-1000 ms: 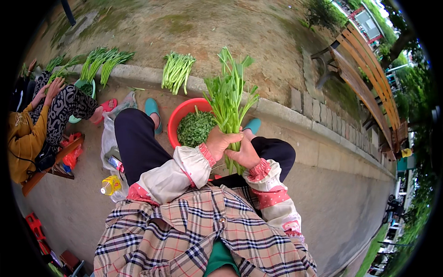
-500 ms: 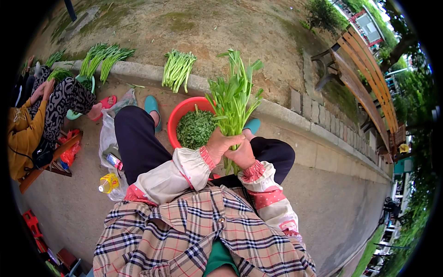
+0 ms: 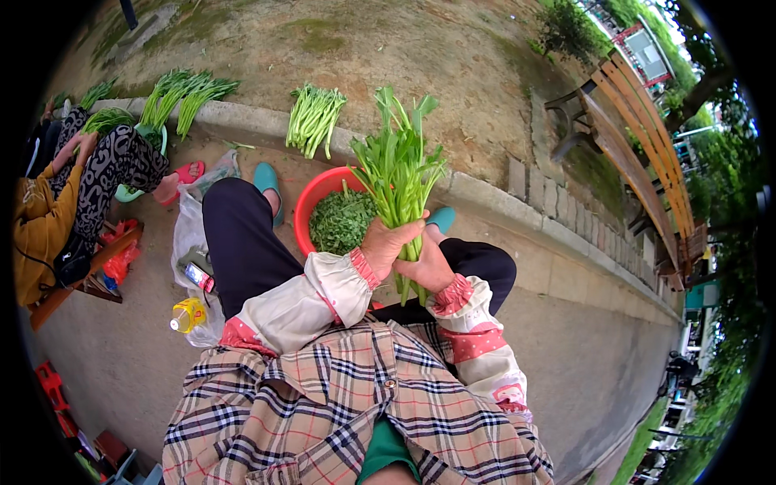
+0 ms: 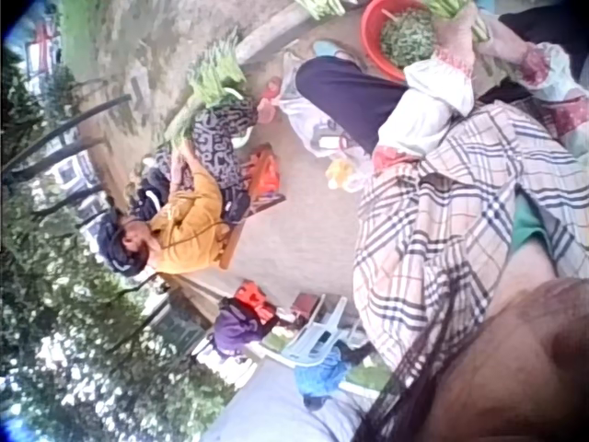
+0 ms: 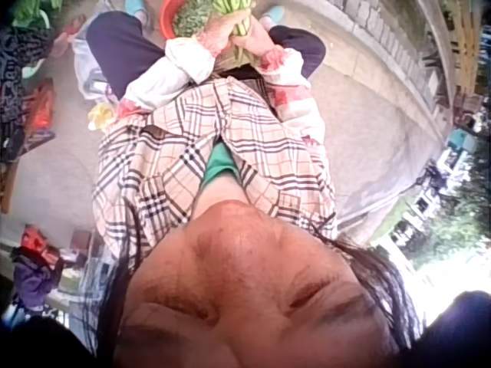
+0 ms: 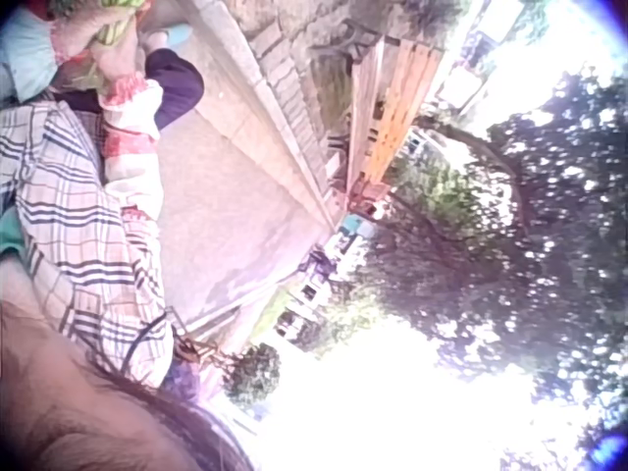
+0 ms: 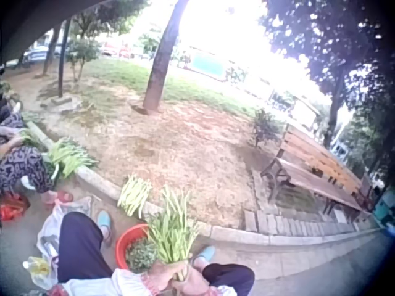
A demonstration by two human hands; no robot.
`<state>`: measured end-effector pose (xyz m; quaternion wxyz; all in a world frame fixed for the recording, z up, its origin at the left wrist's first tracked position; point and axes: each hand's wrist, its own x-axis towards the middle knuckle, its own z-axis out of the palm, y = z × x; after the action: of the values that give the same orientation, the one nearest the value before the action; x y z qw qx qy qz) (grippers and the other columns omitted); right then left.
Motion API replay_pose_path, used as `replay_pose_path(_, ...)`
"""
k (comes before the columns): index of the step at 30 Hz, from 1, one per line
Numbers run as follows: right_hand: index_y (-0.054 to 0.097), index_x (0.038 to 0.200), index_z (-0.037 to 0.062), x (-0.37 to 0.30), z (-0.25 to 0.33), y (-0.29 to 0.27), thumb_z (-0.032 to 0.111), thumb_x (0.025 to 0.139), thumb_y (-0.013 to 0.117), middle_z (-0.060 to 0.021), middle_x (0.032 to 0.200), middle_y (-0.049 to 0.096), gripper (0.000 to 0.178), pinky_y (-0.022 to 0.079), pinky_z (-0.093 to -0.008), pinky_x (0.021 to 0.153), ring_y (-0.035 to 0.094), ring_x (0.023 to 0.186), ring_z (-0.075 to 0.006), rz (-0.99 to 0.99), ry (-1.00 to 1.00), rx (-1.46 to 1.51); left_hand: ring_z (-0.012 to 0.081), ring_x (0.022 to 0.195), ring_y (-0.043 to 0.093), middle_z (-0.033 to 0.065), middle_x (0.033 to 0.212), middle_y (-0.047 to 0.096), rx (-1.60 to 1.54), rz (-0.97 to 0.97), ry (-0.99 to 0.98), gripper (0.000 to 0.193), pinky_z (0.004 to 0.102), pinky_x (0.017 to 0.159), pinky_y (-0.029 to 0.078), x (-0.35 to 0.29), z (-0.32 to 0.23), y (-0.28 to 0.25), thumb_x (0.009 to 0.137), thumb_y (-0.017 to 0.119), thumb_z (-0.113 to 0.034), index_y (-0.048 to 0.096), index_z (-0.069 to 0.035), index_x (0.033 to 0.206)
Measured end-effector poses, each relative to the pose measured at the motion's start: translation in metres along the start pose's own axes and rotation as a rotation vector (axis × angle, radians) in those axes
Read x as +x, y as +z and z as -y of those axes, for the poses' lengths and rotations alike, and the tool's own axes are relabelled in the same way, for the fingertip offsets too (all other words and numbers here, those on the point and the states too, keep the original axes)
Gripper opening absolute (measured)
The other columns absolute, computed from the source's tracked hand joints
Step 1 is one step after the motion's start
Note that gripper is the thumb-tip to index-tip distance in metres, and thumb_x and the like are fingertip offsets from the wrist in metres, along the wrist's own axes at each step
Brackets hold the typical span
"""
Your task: The person cleans green leafy vegetables by hand, plucking the edible tips and leaves into a red bowl while holding the remaining stems in the other hand.
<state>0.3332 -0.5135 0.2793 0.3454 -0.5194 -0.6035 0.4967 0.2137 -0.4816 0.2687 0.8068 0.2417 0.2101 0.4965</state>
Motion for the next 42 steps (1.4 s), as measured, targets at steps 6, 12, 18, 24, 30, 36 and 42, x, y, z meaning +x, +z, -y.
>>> replay_pose_path(6, 0.044, 0.12, 0.0008, -0.003, 0.015, -0.017, 0.008, 0.066, 0.073, -0.0086, 0.104, 0.059, 0.061, 0.046, -0.0312, 0.083, 0.057, 0.096, -0.0176, 0.08, 0.012, -0.078, 0.0136, 0.105, 0.055, 0.0077, 0.123, 0.056, 0.013, 0.132, -0.012, 0.042, 0.0299, 0.091, 0.044, -0.006, -0.009, 0.008, 0.085, 0.064, -0.014, 0.051, -0.004, 0.123)
replay_pose_path(12, 0.049, 0.113, 0.0011, -0.003, -0.001, -0.011, 0.009, 0.064, 0.073, -0.0086, 0.099, 0.061, 0.055, 0.047, -0.0304, 0.08, 0.058, 0.091, -0.0172, -0.033, -0.029, -0.013, 0.0135, 0.106, 0.054, 0.0075, 0.124, 0.055, 0.012, 0.131, 0.046, 0.043, 0.0292, 0.091, 0.043, -0.007, -0.004, 0.014, 0.084, 0.065, -0.016, 0.051, -0.003, 0.123)
replay_pose_path(18, 0.052, 0.107, 0.0003, -0.004, -0.022, 0.003, 0.008, 0.064, 0.07, -0.0095, 0.093, 0.062, 0.047, 0.047, -0.0312, 0.077, 0.06, 0.086, -0.019, -0.174, -0.068, -0.118, 0.0159, 0.106, 0.054, 0.0068, 0.114, 0.058, 0.065, 0.15, -0.002, 0.043, 0.0312, 0.091, 0.042, -0.006, -0.015, 0.021, 0.081, 0.065, -0.008, 0.05, -0.002, 0.12)
replay_pose_path(24, 0.053, 0.108, 0.0012, -0.004, 0.009, 0.006, 0.008, 0.065, 0.067, -0.0091, 0.092, 0.063, 0.046, 0.048, -0.0311, 0.075, 0.061, 0.084, -0.0187, -0.175, -0.097, -0.134, 0.0137, 0.103, 0.054, 0.0045, 0.11, 0.058, 0.165, 0.217, -0.019, 0.041, 0.0292, 0.089, 0.043, -0.014, -0.042, 0.007, 0.079, 0.07, -0.011, 0.053, -0.003, 0.116)
replay_pose_path(30, 0.052, 0.109, 0.0017, -0.011, 0.013, 0.002, 0.009, 0.066, 0.067, -0.0125, 0.089, 0.064, 0.047, 0.049, -0.033, 0.074, 0.063, 0.082, -0.024, -0.265, -0.153, -0.306, 0.0115, 0.091, 0.058, 0.0057, 0.103, 0.058, 0.325, -0.001, 0.092, 0.047, 0.0254, 0.08, 0.048, -0.026, -0.074, -0.022, 0.076, 0.071, -0.002, 0.048, 0.0, 0.117)
replay_pose_path(36, 0.052, 0.104, 0.0025, -0.011, -0.005, 0.001, 0.012, 0.064, 0.069, -0.0191, 0.088, 0.063, 0.045, 0.048, -0.0374, 0.073, 0.062, 0.085, -0.0348, -0.253, -0.096, -0.434, 0.0044, 0.073, 0.053, -0.0004, 0.085, 0.057, 0.544, -0.039, 0.277, 0.026, 0.0183, 0.064, 0.044, -0.03, -0.098, -0.018, 0.08, 0.065, 0.002, 0.054, 0.0, 0.104)
replay_pose_path(42, 0.052, 0.102, 0.0028, -0.011, 0.007, 0.003, 0.012, 0.064, 0.07, -0.0177, 0.086, 0.063, 0.043, 0.049, -0.0367, 0.072, 0.063, 0.083, -0.0322, -0.268, -0.098, -0.431, 0.0022, 0.062, 0.048, -0.0033, 0.076, 0.058, 0.694, -0.136, 0.282, 0.02, 0.0174, 0.054, 0.038, -0.024, -0.102, -0.016, 0.085, 0.064, -0.009, 0.059, -0.001, 0.102)
